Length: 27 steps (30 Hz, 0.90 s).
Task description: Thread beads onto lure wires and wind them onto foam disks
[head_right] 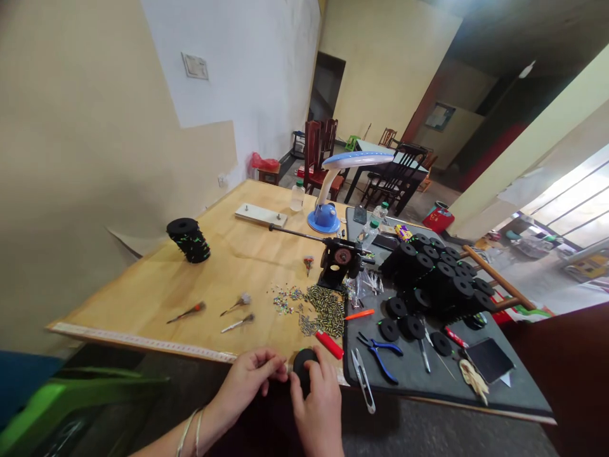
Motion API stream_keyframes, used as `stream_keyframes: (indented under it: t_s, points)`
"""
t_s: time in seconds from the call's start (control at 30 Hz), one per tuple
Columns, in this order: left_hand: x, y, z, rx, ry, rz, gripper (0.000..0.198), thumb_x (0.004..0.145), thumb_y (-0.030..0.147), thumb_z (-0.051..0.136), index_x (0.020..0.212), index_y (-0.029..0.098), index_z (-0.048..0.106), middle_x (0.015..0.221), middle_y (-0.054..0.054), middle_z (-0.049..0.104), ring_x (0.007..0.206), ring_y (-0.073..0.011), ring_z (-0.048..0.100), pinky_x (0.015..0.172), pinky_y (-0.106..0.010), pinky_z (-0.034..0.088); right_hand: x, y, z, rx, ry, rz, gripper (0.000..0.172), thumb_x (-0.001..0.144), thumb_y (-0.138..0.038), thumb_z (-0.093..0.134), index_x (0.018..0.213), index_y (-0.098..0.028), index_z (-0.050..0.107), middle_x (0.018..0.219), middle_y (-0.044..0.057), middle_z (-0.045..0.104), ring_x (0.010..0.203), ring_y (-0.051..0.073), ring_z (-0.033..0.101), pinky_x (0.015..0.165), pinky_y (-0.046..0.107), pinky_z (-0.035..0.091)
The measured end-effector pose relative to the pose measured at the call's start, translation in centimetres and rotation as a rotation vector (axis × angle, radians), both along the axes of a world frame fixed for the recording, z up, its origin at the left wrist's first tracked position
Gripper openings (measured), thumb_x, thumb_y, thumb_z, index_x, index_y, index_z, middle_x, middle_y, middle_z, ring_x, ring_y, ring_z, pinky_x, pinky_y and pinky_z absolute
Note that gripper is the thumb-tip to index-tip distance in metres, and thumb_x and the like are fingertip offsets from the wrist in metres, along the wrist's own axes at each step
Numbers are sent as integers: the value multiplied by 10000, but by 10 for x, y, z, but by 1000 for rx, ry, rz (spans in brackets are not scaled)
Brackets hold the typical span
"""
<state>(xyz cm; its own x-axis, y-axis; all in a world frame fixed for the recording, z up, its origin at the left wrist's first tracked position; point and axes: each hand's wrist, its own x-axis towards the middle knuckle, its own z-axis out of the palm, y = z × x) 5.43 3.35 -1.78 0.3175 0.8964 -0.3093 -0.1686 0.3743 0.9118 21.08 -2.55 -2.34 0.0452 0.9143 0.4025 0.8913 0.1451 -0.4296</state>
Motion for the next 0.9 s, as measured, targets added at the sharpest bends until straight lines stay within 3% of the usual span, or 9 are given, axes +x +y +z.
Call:
stream_keyframes:
  t_s: [0.2, 0.37, 0.6, 0.77, 0.9]
  points:
    - [-18, 2, -9, 69, 119, 25, 415, 698, 541, 651, 685, 127, 649, 613, -52, 688, 554, -170, 630, 400, -203, 406, 6, -4, 2, -73, -174, -67, 213, 843, -315, 599, 1000, -176, 635, 1174, 174, 613, 1077, 347, 558, 859, 486, 493]
    - [-39, 0, -9, 87, 220, 61, 383, 716, 516, 642, 665, 138, 668, 584, -49, 696, 519, -155, 604, 449, -218, 453, 18, -8, 1, -52, -272, -152, 292, 873, -428, 547, 949, -176, 673, 1182, 185, 604, 1005, 357, 567, 794, 485, 487]
    - [-66, 3, 0, 103, 336, 154, 381, 712, 524, 628, 628, 153, 660, 533, -26, 675, 401, -112, 496, 406, -204, 378, 42, 4, -4, 71, -328, -174, 499, 913, -542, 406, 882, -148, 709, 1143, 207, 622, 959, 351, 568, 800, 488, 467]
    - [-78, 3, 12, 123, 337, 205, 376, 727, 502, 629, 565, 163, 636, 483, 0, 634, 457, -130, 544, 539, -226, 432, 55, 12, -5, 140, -299, -138, 504, 903, -555, 417, 833, -152, 710, 1084, 207, 650, 887, 337, 592, 767, 479, 479]
    - [-75, -2, 20, 113, 353, 176, 347, 702, 465, 651, 548, 154, 647, 483, 2, 619, 419, -119, 499, 485, -222, 397, 35, 18, 17, 215, -98, 5, 328, 875, -443, 547, 985, -159, 670, 1057, 172, 684, 953, 333, 616, 835, 474, 480]
